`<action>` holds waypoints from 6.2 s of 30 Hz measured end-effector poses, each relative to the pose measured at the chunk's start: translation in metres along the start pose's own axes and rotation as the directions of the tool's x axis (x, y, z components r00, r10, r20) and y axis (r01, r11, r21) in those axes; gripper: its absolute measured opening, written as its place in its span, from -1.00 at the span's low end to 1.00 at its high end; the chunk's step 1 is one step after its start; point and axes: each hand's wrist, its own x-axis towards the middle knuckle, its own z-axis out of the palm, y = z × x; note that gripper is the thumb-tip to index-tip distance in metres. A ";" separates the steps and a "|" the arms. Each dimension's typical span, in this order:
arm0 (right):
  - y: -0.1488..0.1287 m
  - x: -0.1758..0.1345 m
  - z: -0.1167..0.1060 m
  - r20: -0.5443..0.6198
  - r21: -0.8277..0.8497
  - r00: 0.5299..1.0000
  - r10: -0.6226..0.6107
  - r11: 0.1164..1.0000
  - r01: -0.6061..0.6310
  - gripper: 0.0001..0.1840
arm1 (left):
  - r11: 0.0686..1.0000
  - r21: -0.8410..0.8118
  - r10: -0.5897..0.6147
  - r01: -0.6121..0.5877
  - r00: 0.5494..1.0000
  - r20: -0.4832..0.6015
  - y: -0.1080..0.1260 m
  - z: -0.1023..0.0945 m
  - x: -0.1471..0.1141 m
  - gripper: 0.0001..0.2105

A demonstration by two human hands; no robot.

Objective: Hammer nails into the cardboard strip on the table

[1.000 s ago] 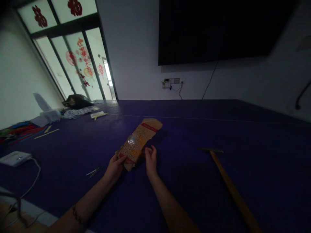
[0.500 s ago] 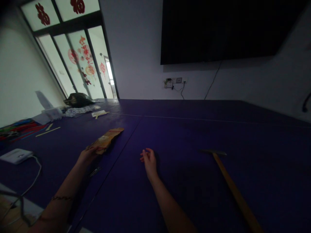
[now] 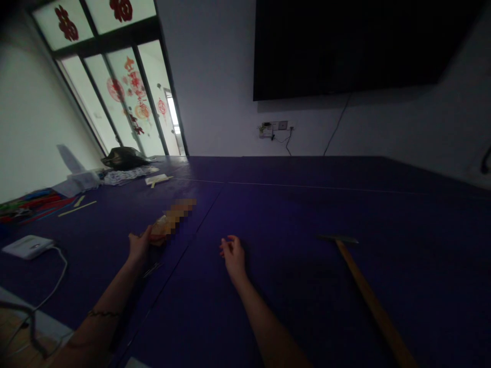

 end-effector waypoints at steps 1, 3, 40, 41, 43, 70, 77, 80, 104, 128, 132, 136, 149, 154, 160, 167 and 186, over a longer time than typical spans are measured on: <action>0.000 0.000 0.000 -0.003 -0.020 1.000 -0.006 1.000 0.006 -0.73 | 0.995 0.077 0.074 -0.069 0.995 -0.064 0.002 -0.001 -0.002 -0.25; 0.001 0.000 -0.001 -0.010 -0.065 1.000 -0.018 0.998 0.017 -0.74 | 0.937 0.236 0.294 -0.256 0.945 -0.143 0.005 0.000 -0.011 -0.20; -0.067 -0.008 -0.270 -0.335 -0.700 0.918 0.212 0.596 -0.394 -0.74 | 0.554 -0.017 0.457 -0.832 0.287 0.842 0.000 0.040 -0.106 -0.76; -0.069 -0.014 -0.253 -0.305 -0.588 0.932 0.196 0.732 -0.346 -0.80 | 0.572 -0.025 0.459 -0.820 0.295 0.838 0.004 0.040 -0.110 -0.75; -0.069 -0.028 -0.216 -0.272 -0.488 0.943 0.194 0.817 -0.309 -0.76 | 0.628 -0.055 0.451 -0.776 0.305 0.839 0.015 0.041 -0.127 -0.75; -0.049 -0.057 -0.167 0.113 -0.545 0.985 -0.133 0.820 0.174 -0.75 | 0.404 0.371 0.270 -0.836 0.497 0.825 0.065 0.009 -0.154 -0.68; -0.043 -0.062 -0.161 0.200 -0.577 0.966 -0.162 0.778 0.250 -0.76 | 0.526 0.495 0.313 -0.692 0.698 0.644 0.035 -0.017 -0.069 -0.82; -0.043 -0.061 -0.163 0.198 -0.598 0.967 -0.158 0.762 0.247 -0.73 | 0.549 0.568 0.203 -0.613 0.757 0.621 0.031 -0.022 -0.059 -0.83; -0.047 -0.059 -0.170 0.196 -0.640 0.965 -0.174 0.723 0.260 -0.73 | 0.367 0.684 -0.036 -0.631 0.725 0.688 0.022 -0.010 -0.047 -0.75; -0.039 -0.058 -0.171 0.127 -0.641 0.962 -0.241 0.720 0.265 -0.70 | 0.086 0.676 0.044 -0.732 0.681 0.731 0.023 -0.009 -0.070 -0.68; -0.050 -0.075 -0.149 0.218 -0.638 0.957 -0.192 0.714 0.289 -0.71 | 0.279 0.557 0.205 -0.782 0.615 0.761 0.025 0.002 -0.101 -0.57; -0.057 -0.095 -0.106 0.488 -0.501 0.872 0.028 0.827 0.254 -0.92 | 0.710 -0.202 0.339 -0.675 0.075 0.938 0.022 0.021 -0.153 -0.43; -0.033 -0.090 -0.085 0.623 -0.377 0.754 0.209 0.924 0.055 -0.61 | 0.971 -0.149 0.185 0.188 -0.192 0.964 -0.013 0.054 -0.188 -0.49; -0.052 -0.091 -0.086 0.597 -0.444 0.745 0.299 0.896 -0.004 -0.55 | 0.989 -0.056 0.079 0.139 -0.171 0.982 -0.008 0.055 -0.188 -0.49; -0.045 -0.091 -0.090 0.620 -0.457 0.731 0.284 0.888 0.043 -0.55 | 0.992 -0.045 0.063 0.117 -0.156 0.986 -0.001 0.055 -0.190 -0.50; -0.033 -0.091 -0.093 0.621 -0.464 0.737 0.269 0.883 0.068 -0.57 | 0.994 -0.069 0.082 0.086 -0.154 0.985 0.005 0.054 -0.190 -0.56; -0.030 -0.092 -0.085 0.631 -0.485 0.745 0.218 0.860 0.159 -0.65 | 0.990 -0.045 0.072 0.132 -0.211 0.975 0.010 0.053 -0.191 -0.59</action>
